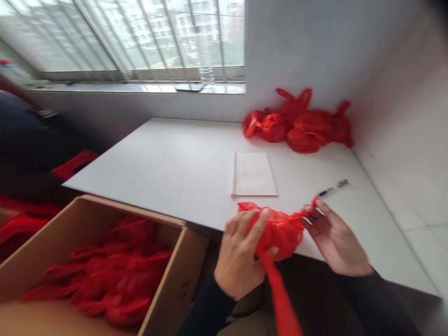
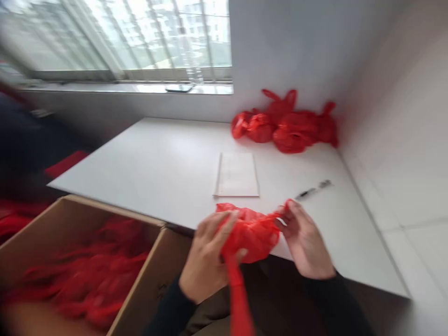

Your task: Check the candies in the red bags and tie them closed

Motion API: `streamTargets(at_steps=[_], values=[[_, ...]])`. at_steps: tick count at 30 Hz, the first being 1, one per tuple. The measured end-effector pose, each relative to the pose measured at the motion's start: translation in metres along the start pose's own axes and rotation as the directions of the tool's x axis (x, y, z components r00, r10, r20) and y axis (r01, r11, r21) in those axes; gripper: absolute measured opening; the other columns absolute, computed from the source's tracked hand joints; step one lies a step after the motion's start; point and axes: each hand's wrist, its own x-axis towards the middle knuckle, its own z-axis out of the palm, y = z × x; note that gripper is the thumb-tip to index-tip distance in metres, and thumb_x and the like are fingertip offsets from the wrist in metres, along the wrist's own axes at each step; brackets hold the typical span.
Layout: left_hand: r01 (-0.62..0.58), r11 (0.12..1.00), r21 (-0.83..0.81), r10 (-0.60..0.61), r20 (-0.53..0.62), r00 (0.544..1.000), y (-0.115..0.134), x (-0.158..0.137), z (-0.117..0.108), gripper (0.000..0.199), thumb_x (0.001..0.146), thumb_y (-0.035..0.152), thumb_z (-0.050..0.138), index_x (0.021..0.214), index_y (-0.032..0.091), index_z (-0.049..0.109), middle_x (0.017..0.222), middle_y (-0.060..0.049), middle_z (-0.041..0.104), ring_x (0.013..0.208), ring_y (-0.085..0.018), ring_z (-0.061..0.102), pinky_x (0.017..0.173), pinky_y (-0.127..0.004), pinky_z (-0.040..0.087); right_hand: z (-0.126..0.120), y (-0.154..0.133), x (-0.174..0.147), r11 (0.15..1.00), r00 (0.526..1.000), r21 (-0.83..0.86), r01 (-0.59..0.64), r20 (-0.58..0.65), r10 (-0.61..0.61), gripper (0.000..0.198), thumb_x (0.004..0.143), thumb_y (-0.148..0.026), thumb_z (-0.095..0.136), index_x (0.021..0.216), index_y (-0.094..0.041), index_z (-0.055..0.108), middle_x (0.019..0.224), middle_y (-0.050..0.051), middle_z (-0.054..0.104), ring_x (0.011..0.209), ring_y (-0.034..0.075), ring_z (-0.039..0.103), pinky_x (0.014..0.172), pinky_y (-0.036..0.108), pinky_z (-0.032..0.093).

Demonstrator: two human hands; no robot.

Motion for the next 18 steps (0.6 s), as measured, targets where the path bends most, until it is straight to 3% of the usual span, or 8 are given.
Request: streamTargets(at_steps=[2, 5, 9, 10, 12, 14, 16, 18], values=[[0.056, 0.998, -0.022, -0.054, 0.076, 0.996, 0.004, 0.011, 0.006, 0.041, 0.079, 0.013, 0.069, 0.12, 0.02, 0.066, 0.112, -0.013, 0.069, 0.111, -0.033, 0.057, 0.099, -0.049, 0.044, -0.007, -0.003, 0.001, 0.993, 0.999, -0.112, 0.039, -0.009, -0.04, 0.02, 0.082, -0.042, 0.082, 0.089, -0.027, 0.071, 0.092, -0.001, 0.066, 0.095, 0.015, 0.066, 0.093, 0.032, 0.059], [0.188, 0.982, -0.034, -0.188, 0.006, 0.982, 0.002, 0.015, -0.005, 0.018, 0.07, 0.009, 0.067, 0.079, 0.02, 0.057, 0.081, -0.006, 0.064, 0.081, -0.024, 0.057, 0.08, -0.04, 0.046, -0.022, -0.004, 0.005, 0.967, 0.998, -0.248, 0.055, -0.028, -0.064, 0.019, 0.082, -0.049, 0.078, 0.091, -0.033, 0.074, 0.11, 0.005, 0.067, 0.121, 0.024, 0.062, 0.114, 0.047, 0.047], [0.359, 0.914, -0.189, -0.385, -0.119, 0.915, 0.0, -0.004, -0.074, 0.009, 0.086, 0.014, 0.057, 0.086, 0.022, 0.052, 0.077, 0.001, 0.06, 0.067, -0.015, 0.052, 0.062, -0.028, 0.045, -0.047, -0.001, 0.004, 0.93, 0.989, -0.362, 0.057, -0.109, -0.102, 0.012, 0.08, -0.051, 0.076, 0.088, -0.042, 0.075, 0.114, 0.009, 0.064, 0.138, 0.028, 0.051, 0.117, 0.054, 0.04], [0.404, 0.859, -0.315, -0.466, -0.152, 0.871, -0.003, -0.011, -0.096, 0.004, 0.09, 0.018, 0.058, 0.091, 0.021, 0.055, 0.08, 0.001, 0.062, 0.069, -0.015, 0.055, 0.063, -0.026, 0.046, -0.054, 0.002, 0.005, 0.926, 0.986, -0.374, 0.055, -0.126, -0.109, 0.012, 0.08, -0.051, 0.076, 0.087, -0.043, 0.074, 0.113, 0.01, 0.063, 0.141, 0.029, 0.048, 0.117, 0.054, 0.039], [0.46, 0.736, -0.497, -0.628, -0.245, 0.739, -0.014, -0.028, -0.137, 0.014, 0.09, 0.029, 0.067, 0.101, 0.021, 0.062, 0.092, 0.001, 0.069, 0.082, -0.017, 0.063, 0.07, -0.025, 0.052, -0.068, 0.009, 0.007, 0.926, 0.984, -0.378, 0.026, -0.154, -0.091, 0.011, 0.078, -0.051, 0.076, 0.087, -0.043, 0.074, 0.11, 0.011, 0.061, 0.145, 0.03, 0.044, 0.117, 0.055, 0.037], [0.444, 0.6, -0.666, -0.767, -0.321, 0.555, -0.031, -0.047, -0.168, 0.026, 0.085, 0.035, 0.075, 0.103, 0.02, 0.066, 0.092, 0.001, 0.072, 0.081, -0.018, 0.066, 0.07, -0.025, 0.054, -0.08, 0.017, 0.009, 0.926, 0.983, -0.376, -0.01, -0.176, -0.061, 0.013, 0.076, -0.05, 0.077, 0.087, -0.043, 0.074, 0.107, 0.011, 0.06, 0.147, 0.031, 0.04, 0.116, 0.058, 0.035], [0.402, 0.464, -0.789, -0.874, -0.336, 0.35, -0.054, -0.064, -0.185, 0.027, 0.077, 0.034, 0.082, 0.095, 0.018, 0.068, 0.082, 0.001, 0.071, 0.07, -0.016, 0.066, 0.062, -0.023, 0.053, -0.086, 0.022, 0.012, 0.926, 0.979, -0.378, -0.021, -0.193, -0.057, 0.015, 0.074, -0.05, 0.078, 0.087, -0.043, 0.074, 0.103, 0.011, 0.059, 0.147, 0.031, 0.039, 0.115, 0.059, 0.034], [0.409, 0.368, -0.835, -0.927, -0.291, 0.238, -0.082, -0.078, -0.191, 0.021, 0.076, 0.028, 0.081, 0.087, 0.016, 0.067, 0.072, 0.002, 0.068, 0.058, -0.013, 0.062, 0.053, -0.022, 0.051, -0.088, 0.024, 0.013, 0.927, 0.978, -0.374, -0.027, -0.203, -0.054, 0.017, 0.073, -0.05, 0.08, 0.088, -0.043, 0.074, 0.1, 0.01, 0.057, 0.147, 0.031, 0.04, 0.116, 0.057, 0.035]])
